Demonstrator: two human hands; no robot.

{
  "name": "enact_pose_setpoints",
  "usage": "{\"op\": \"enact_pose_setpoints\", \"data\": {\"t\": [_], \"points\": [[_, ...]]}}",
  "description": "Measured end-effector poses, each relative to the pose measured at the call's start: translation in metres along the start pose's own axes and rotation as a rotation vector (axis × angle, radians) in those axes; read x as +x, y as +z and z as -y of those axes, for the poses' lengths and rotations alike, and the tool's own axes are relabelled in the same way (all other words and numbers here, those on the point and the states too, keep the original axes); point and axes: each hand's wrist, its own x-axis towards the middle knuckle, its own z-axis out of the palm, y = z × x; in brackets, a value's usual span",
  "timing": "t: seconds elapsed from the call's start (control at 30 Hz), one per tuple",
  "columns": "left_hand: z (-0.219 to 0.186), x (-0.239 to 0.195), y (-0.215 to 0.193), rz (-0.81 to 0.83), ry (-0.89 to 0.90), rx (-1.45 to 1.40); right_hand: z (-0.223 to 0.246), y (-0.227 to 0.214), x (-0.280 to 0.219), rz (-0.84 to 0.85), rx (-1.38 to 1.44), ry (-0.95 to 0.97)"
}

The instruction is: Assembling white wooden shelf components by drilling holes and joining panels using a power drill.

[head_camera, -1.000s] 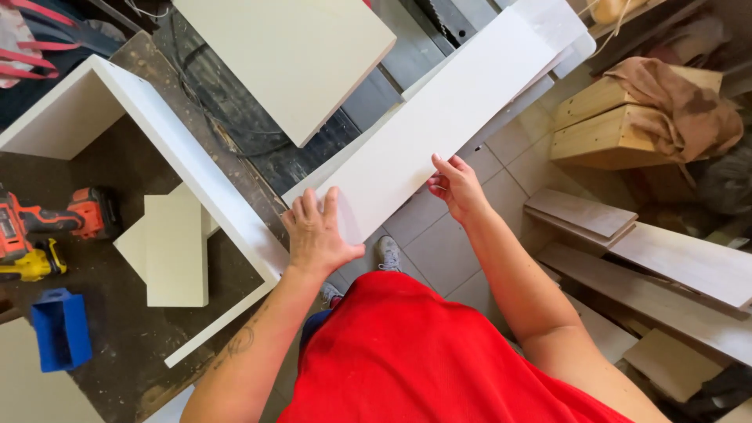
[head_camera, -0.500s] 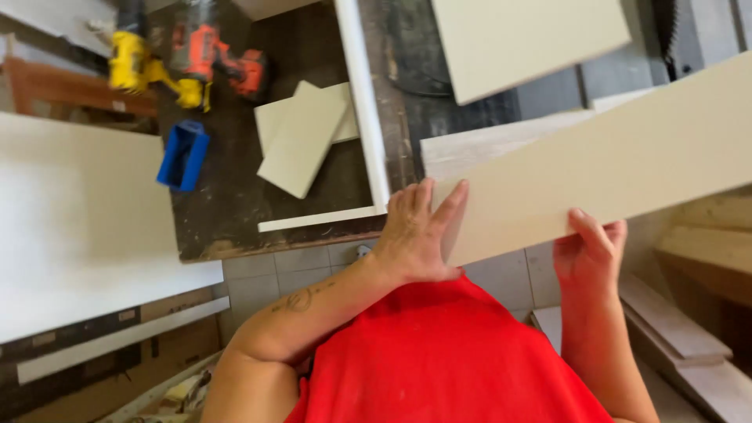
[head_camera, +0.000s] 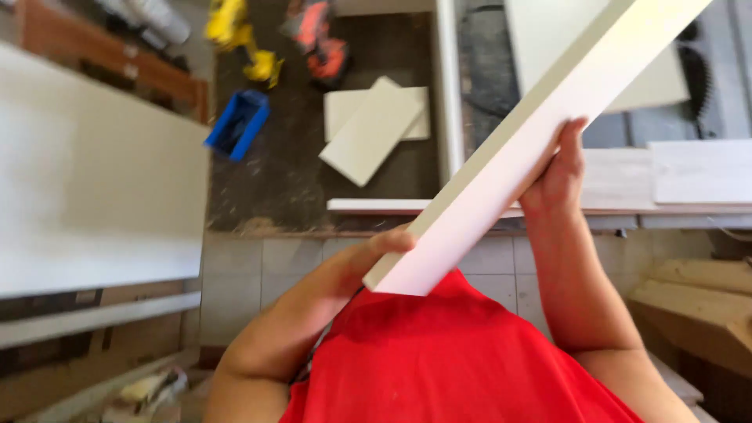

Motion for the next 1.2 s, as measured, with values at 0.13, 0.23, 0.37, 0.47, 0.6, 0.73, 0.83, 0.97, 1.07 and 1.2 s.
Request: {"op": "enact_pose_setpoints", "data": {"t": [0.13,0.23,0.37,0.47,0.6,0.73,0.83,0.97,1.07,1.2], "points": [[-0.026,-0.045,-0.011,-0.035,-0.014,-0.509,-0.039,0.086,-0.008,0.171,-0.082,0.139],[-0.037,-0.079,-0.027,0.07,0.155,-0.577,-0.065,0.143,-0.041,0.088,-0.11,0.173],[-0.043,-0.125,-0.044,0.092,0.202,-0.591,-0.099,0.18,-0.06,0.077,-0.2,0.118],[-0.024,-0.149,-0.058,0.107,0.259,-0.74,-0.125,0.187,-0.057,0.008,-0.33,0.041],[-0.034,-0.172,-0.046,-0.045,0.305,-1.026,-0.147,0.192,-0.053,0.099,-0.387,-0.112],[-0.031,-0.178,-0.06,-0.057,0.243,-0.914,-0.158,0.206,-0.069,0.109,-0.384,-0.165],[-0.019,-0.182,-0.065,-0.083,0.223,-0.817,-0.164,0.198,-0.064,0.14,-0.368,-0.084],[0.023,-0.175,-0.095,-0.399,0.167,-0.016,-0.163,0.174,-0.005,0.448,-0.172,0.269],[0.006,-0.166,-0.076,-0.757,0.184,0.793,-0.187,0.175,0.075,1.049,0.126,0.489],[-0.004,-0.155,-0.073,-1.323,0.588,1.586,-0.166,0.231,0.028,1.5,0.29,0.423]]}}
